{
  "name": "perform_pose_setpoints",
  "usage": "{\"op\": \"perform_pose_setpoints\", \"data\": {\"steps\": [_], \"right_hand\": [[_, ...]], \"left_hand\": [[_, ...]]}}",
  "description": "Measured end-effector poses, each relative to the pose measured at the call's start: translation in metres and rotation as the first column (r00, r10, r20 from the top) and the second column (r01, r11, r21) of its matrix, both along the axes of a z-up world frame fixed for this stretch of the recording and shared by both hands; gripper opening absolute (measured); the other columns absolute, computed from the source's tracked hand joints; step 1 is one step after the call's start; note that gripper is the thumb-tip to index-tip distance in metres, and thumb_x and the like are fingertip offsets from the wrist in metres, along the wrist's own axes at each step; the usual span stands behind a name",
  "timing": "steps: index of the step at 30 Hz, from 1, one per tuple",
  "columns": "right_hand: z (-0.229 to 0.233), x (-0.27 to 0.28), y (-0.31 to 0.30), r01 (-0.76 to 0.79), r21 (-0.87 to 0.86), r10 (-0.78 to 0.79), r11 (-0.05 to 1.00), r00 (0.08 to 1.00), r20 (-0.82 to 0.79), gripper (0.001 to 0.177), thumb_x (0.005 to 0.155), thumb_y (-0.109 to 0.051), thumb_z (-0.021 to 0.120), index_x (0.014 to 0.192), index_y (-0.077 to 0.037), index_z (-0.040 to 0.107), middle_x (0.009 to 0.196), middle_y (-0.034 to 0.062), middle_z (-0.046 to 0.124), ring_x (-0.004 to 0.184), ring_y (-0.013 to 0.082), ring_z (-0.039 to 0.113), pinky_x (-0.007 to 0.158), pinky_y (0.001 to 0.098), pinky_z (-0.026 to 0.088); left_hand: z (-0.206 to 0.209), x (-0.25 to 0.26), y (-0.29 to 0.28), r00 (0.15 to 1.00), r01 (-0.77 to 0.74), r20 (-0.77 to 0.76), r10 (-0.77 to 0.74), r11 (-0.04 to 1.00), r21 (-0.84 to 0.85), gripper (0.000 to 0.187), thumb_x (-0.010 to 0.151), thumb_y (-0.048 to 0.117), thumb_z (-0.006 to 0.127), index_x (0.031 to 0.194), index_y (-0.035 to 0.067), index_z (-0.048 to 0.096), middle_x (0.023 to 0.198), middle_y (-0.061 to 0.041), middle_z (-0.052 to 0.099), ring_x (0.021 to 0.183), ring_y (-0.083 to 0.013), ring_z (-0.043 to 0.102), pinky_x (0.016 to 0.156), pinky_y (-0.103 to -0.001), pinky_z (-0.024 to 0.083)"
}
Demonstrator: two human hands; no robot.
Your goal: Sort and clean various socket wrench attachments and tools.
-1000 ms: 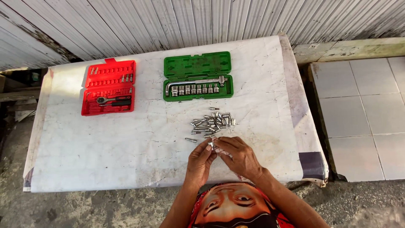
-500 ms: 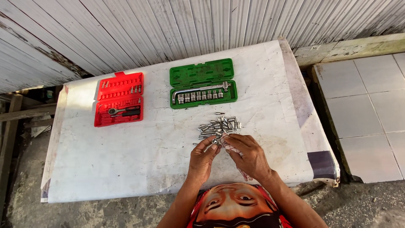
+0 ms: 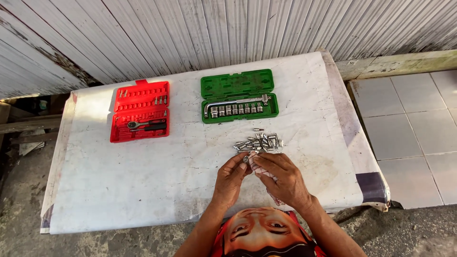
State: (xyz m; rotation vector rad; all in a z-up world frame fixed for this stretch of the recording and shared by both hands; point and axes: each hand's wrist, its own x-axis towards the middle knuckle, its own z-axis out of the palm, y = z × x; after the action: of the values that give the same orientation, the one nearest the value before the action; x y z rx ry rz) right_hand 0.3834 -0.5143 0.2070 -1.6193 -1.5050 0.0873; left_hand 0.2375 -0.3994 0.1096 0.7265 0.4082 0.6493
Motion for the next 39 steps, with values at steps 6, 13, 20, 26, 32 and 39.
{"op": "perform_pose_setpoints", "data": {"steps": [6, 13, 20, 26, 32, 39], "right_hand": [[-0.009, -0.011, 0.012, 0.074, -0.018, -0.074, 0.997, 0.997, 0.030, 0.037, 0.080, -0.007, 0.081, 0.117, -0.006, 0.076, 0.122, 0.0114, 0.073, 0.109, 0.0293, 0.070, 0.089, 0.0396, 0.059], [0.001, -0.020, 0.017, -0.011, -0.059, 0.015, 0.998, 0.998, 0.065, 0.039, 0.079, -0.009, 0.082, 0.118, -0.006, 0.075, 0.122, 0.0109, 0.073, 0.110, 0.0286, 0.069, 0.087, 0.0382, 0.061], [-0.004, -0.018, 0.022, -0.007, -0.119, 0.024, 0.993, 0.990, 0.142, 0.040, 0.079, -0.009, 0.083, 0.119, -0.008, 0.075, 0.122, 0.0093, 0.074, 0.107, 0.0278, 0.069, 0.085, 0.0381, 0.060], [-0.007, -0.011, 0.024, 0.024, -0.114, -0.011, 0.993, 0.993, 0.119, 0.043, 0.078, -0.009, 0.083, 0.120, -0.009, 0.076, 0.121, 0.0103, 0.074, 0.107, 0.0287, 0.070, 0.087, 0.0394, 0.060], [-0.012, -0.003, 0.020, 0.054, -0.042, -0.051, 0.998, 0.996, 0.072, 0.040, 0.080, -0.009, 0.082, 0.120, -0.007, 0.074, 0.123, 0.0134, 0.073, 0.110, 0.0298, 0.070, 0.091, 0.0400, 0.059], [-0.015, 0.001, 0.021, 0.072, -0.044, -0.070, 0.996, 0.997, 0.043, 0.042, 0.080, -0.008, 0.082, 0.121, -0.006, 0.074, 0.123, 0.0130, 0.073, 0.110, 0.0293, 0.070, 0.091, 0.0395, 0.059]], "left_hand": [[-0.038, -0.012, 0.011, 0.999, -0.037, -0.012, 0.038, 0.998, 0.047, 0.039, 0.101, 0.008, 0.071, 0.137, -0.005, 0.063, 0.116, -0.013, 0.071, 0.101, -0.0173, 0.067, 0.095, -0.034, 0.055], [-0.007, -0.016, 0.012, 0.997, -0.073, -0.024, 0.073, 0.997, 0.029, 0.042, 0.101, 0.014, 0.068, 0.140, 0.000, 0.062, 0.116, -0.010, 0.071, 0.100, -0.0154, 0.067, 0.090, -0.036, 0.056], [-0.012, -0.014, 0.011, 0.996, -0.090, 0.012, 0.089, 0.992, 0.083, 0.039, 0.100, 0.009, 0.069, 0.136, -0.004, 0.062, 0.123, -0.011, 0.072, 0.109, -0.0157, 0.067, 0.098, -0.035, 0.056], [-0.006, -0.010, 0.011, 0.993, -0.108, -0.026, 0.112, 0.986, 0.126, 0.036, 0.101, 0.011, 0.065, 0.135, -0.002, 0.064, 0.121, -0.009, 0.073, 0.106, -0.0146, 0.067, 0.097, -0.034, 0.057], [-0.006, -0.007, 0.009, 0.994, -0.101, 0.031, 0.101, 0.995, 0.010, 0.036, 0.099, 0.009, 0.066, 0.133, -0.002, 0.064, 0.119, -0.008, 0.072, 0.105, -0.0148, 0.067, 0.097, -0.034, 0.057], [-0.013, -0.006, 0.011, 0.991, -0.128, 0.012, 0.130, 0.986, -0.102, 0.033, 0.097, 0.004, 0.072, 0.129, -0.003, 0.068, 0.113, -0.009, 0.072, 0.095, -0.0162, 0.065, 0.088, -0.032, 0.056]]}}
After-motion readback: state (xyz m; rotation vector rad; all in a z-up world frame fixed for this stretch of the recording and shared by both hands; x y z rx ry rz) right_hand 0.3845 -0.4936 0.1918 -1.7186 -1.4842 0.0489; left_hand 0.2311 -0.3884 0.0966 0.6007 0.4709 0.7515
